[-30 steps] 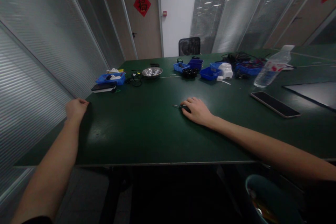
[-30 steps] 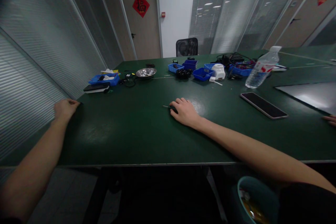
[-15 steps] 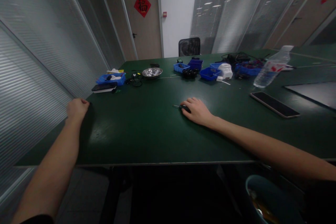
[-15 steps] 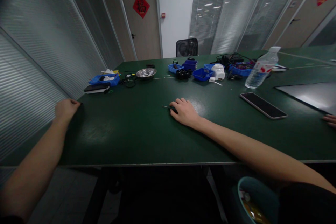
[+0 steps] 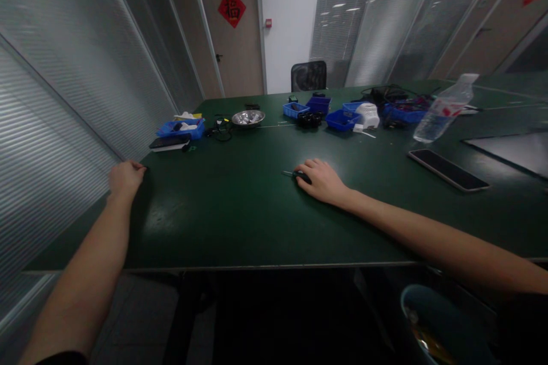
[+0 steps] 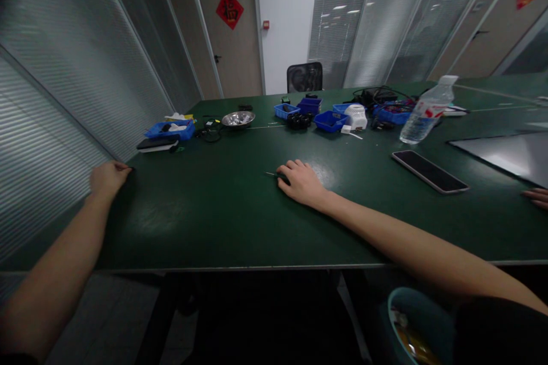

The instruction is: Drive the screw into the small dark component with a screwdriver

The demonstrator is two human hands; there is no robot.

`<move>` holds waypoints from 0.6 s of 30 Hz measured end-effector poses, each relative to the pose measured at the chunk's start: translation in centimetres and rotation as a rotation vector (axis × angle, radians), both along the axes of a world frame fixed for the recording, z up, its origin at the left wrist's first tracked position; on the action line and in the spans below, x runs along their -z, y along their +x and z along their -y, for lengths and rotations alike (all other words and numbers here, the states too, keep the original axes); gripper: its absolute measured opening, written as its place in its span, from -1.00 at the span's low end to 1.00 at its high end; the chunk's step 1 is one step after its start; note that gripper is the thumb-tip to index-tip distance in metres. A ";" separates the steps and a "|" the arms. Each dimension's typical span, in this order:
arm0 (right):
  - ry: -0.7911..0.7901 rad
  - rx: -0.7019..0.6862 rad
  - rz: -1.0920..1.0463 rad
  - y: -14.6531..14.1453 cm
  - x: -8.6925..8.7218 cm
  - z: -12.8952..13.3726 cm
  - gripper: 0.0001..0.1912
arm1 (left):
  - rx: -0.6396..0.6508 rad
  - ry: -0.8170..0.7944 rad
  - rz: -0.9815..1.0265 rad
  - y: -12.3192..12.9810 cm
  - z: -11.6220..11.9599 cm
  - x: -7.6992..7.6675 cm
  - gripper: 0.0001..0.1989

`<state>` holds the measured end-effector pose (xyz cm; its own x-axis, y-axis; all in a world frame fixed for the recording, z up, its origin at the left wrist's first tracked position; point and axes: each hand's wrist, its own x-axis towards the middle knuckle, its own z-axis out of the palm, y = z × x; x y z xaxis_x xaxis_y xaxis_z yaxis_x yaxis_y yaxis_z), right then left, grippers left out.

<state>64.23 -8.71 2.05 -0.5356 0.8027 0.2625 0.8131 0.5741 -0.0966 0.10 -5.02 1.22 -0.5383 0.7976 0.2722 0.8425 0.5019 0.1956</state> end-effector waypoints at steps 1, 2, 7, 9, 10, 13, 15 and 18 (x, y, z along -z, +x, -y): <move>0.000 -0.002 -0.001 0.0 0.0 0.0 -0.64 | -0.005 0.000 0.000 0.1 0.1 0.0 -0.69; 0.002 -0.002 -0.001 0.0 0.0 0.0 -0.64 | -0.012 0.005 0.000 0.3 0.1 -0.1 -0.68; -0.002 -0.010 -0.010 0.1 0.0 0.0 -0.63 | -0.032 0.036 0.004 0.9 0.5 -0.2 -0.56; -0.004 -0.009 -0.013 0.1 0.0 0.0 -0.63 | -0.034 0.004 0.001 0.9 0.5 -0.3 -0.64; -0.005 -0.009 -0.012 0.1 0.0 0.0 -0.64 | -0.038 -0.011 0.001 0.9 0.5 -0.4 -0.67; -0.003 -0.007 -0.005 0.1 0.1 -0.1 -0.65 | -0.040 -0.020 0.005 0.9 0.4 -0.5 -0.70; 0.001 -0.003 -0.003 0.1 0.0 -0.1 -0.65 | -0.036 -0.015 0.002 0.9 0.4 -0.4 -0.68; -0.001 -0.006 -0.004 0.1 -0.1 0.0 -0.64 | -0.048 0.018 -0.007 0.8 0.4 -0.1 -0.57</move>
<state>64.30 -8.74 2.17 -0.5390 0.7998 0.2641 0.8093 0.5787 -0.1008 0.86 -5.43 1.37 -0.5737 0.7660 0.2902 0.8191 0.5382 0.1987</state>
